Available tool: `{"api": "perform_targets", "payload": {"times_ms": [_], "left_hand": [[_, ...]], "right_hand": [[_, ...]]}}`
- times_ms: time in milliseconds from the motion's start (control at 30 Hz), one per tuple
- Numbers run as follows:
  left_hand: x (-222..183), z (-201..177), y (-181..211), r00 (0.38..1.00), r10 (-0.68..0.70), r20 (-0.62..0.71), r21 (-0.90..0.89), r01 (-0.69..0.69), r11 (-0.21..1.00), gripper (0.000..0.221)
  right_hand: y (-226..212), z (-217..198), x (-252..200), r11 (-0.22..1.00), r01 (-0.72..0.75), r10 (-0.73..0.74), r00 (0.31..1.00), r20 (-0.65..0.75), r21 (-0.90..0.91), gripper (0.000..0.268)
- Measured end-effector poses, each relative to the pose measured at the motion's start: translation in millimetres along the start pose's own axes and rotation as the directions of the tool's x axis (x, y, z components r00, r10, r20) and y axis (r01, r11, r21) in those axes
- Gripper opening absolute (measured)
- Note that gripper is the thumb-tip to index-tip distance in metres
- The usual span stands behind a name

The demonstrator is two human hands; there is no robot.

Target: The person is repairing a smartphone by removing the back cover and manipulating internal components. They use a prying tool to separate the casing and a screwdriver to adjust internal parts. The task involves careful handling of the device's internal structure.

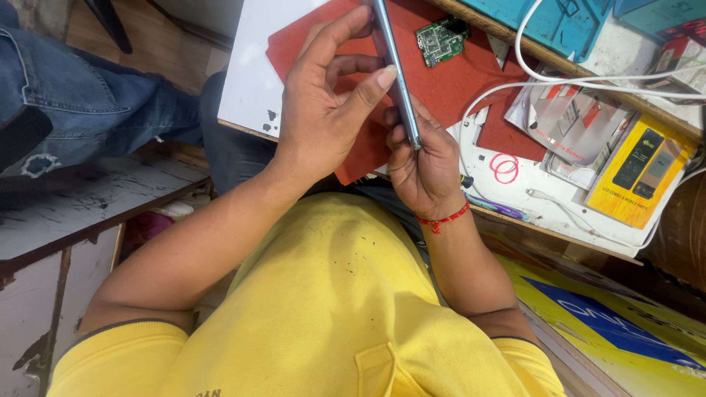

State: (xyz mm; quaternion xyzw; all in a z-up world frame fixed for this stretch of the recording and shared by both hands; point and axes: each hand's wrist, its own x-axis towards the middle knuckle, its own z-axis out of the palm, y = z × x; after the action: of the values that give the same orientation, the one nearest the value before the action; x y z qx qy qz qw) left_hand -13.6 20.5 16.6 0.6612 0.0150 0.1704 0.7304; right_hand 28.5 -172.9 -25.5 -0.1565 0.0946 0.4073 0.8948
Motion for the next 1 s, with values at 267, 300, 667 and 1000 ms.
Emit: {"api": "perform_targets", "payload": {"times_ms": [267,300,667,1000], "left_hand": [[13,-13,49,0.961,0.237,0.143,0.415,-0.276,0.867,0.059],[18,-23,52,0.909,0.295,0.296,0.560,-0.415,0.717,0.062],[49,-31,10,0.592,0.306,0.745,0.511,-0.802,0.309,0.054],[42,-26,5,0.737,0.288,0.612,0.470,-0.631,0.617,0.064]], "right_hand": [[-11,23,1,0.824,0.256,-0.272,0.961,0.042,-0.505,0.040],[-18,30,0,0.688,0.319,-0.384,0.922,0.046,-0.651,0.040],[-33,39,-30,-0.087,0.385,-0.329,0.859,0.392,-0.919,0.043],[-31,52,-13,0.243,0.623,-0.367,0.769,0.524,-0.744,0.050]]}}
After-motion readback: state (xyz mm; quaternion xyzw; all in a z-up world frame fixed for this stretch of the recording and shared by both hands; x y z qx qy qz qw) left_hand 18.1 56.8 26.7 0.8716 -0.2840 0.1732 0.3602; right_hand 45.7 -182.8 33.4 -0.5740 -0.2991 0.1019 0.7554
